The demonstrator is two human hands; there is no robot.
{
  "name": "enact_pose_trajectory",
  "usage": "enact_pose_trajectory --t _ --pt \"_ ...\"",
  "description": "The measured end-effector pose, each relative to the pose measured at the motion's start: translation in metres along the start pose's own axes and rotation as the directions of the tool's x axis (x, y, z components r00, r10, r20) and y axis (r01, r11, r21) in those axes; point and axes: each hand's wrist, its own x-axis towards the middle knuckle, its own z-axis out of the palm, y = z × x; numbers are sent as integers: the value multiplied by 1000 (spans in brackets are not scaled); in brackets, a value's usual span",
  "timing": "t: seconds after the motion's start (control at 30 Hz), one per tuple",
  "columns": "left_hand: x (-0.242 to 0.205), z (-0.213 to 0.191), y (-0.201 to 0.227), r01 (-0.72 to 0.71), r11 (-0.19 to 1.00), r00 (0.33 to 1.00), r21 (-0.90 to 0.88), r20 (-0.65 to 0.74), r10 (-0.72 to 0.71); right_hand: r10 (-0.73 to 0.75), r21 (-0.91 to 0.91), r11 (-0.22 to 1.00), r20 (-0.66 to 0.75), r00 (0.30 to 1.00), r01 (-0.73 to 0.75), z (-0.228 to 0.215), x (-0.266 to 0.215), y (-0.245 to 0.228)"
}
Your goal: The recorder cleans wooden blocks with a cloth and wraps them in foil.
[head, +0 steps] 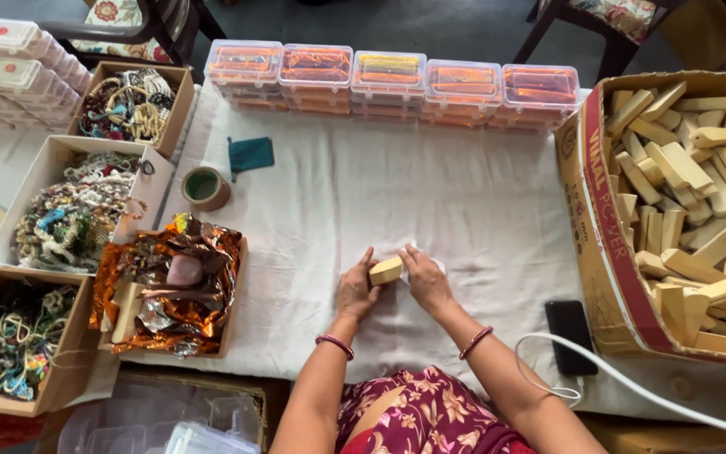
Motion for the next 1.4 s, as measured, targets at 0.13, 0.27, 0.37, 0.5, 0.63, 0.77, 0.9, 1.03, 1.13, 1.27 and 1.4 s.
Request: enact_pose_trajectory --t 0.13,0.27,0.37,0.5,0.63,0.77,0.9,1.03,1.13,1.27,1.4 --pt "5 1 1 54 998 997 30 48 -56 133 122 981 127 983 -149 -16 2 -24" --pt "0 23 -23 30 993 999 116 -32 -27 -72 296 950 -97 993 98 -15 -5 -56" --pt "-3 15 -8 28 998 997 52 -66 -24 -123 303 944 -56 991 134 8 -15 -33" --pt "1 2 3 60 997 998 -53 1 -60 -137 27 990 -11 990 137 2 -10 -9" --pt "-1 3 -4 -20 997 998 79 57 15 -172 -181 973 -151 973 144 -29 -6 -26" --pt "9 -13 4 -13 998 988 65 152 3 21 3 1000 -158 987 -20 31 -31 33" --pt "9 -20 -2 -83 995 973 55 219 69 525 323 837 -246 815 -442 26 -25 30" --pt "14 -23 -1 -10 999 963 43 270 -2 516 446 832 -399 758 -330 32 3 -31" --pt "11 -17 -6 167 980 967 -112 213 -141 390 426 860 -195 900 -281 38 2 -59" --pt "9 -13 -11 89 988 986 -128 154 -69 -6 -104 995 -60 998 -1 24 -3 -35" --pt "10 -10 -9 52 987 994 -153 103 -36 236 -115 961 -142 961 -253 33 -9 -15"
